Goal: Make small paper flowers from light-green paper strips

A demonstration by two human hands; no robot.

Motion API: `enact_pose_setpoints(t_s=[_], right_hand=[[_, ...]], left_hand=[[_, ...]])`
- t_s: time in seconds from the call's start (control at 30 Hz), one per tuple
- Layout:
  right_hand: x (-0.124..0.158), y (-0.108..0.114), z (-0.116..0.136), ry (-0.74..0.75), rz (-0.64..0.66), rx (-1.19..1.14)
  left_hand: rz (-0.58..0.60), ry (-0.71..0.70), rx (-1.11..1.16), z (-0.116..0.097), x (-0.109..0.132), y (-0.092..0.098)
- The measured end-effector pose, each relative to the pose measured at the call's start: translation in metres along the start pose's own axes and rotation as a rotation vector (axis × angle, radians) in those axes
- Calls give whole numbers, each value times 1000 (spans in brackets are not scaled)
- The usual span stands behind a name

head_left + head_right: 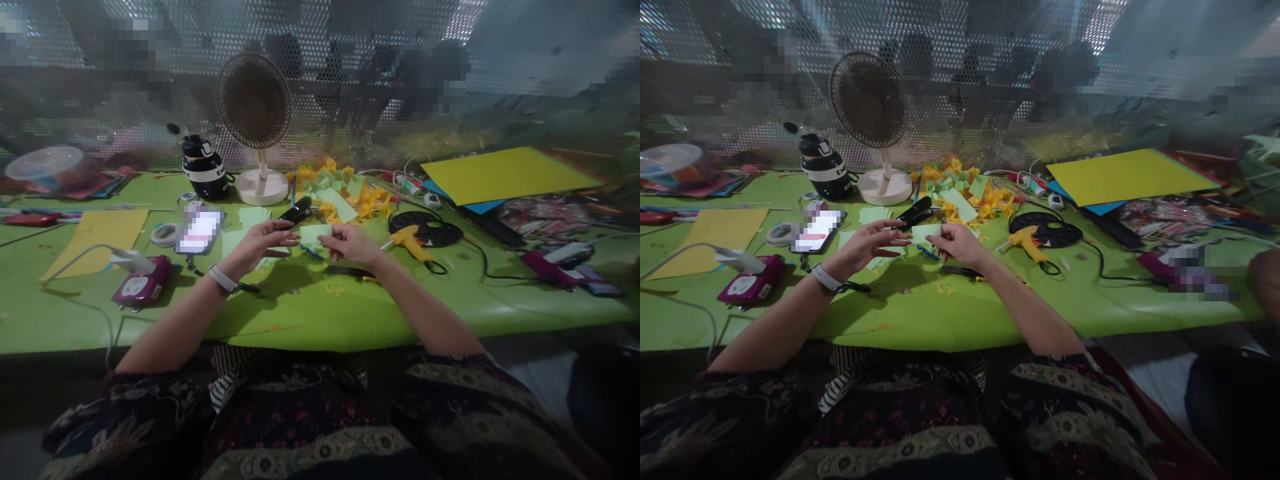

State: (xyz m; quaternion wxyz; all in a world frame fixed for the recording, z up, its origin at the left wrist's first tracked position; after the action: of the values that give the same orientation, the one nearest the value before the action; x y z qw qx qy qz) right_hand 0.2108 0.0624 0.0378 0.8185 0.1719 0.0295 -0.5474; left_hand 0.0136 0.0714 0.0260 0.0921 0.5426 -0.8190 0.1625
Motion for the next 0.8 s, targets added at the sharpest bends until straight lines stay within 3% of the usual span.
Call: enact_pose_setpoints(t_s=[0.2,0.4,0.6,0.8], right_hand=[[2,-8,2,-5,25,-17],[4,-12,2,-18,33,-43],[7,-18,0,-92,25,-107],[7,-17,-3,-117,20,-159]], left_hand=[[-85,11,-45,10,0,-8],[62,-37,17,17,-2,-16],[75,-137,-2,16,0,-19],[51,-146,-11,17,-2,-18]])
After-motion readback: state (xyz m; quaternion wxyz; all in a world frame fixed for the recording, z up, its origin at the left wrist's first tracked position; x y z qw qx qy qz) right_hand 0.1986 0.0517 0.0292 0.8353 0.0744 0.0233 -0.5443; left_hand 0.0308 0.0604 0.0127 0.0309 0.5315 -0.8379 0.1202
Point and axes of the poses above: each hand's wrist, its own x-axis away from the middle knuckle, its own y-axis out of the back of the hand, z = x × y, the point moved 6 cm from there along -x, towards the middle knuckle, and after that the axes turned 12 degrees about y, right-handed, at the moved point
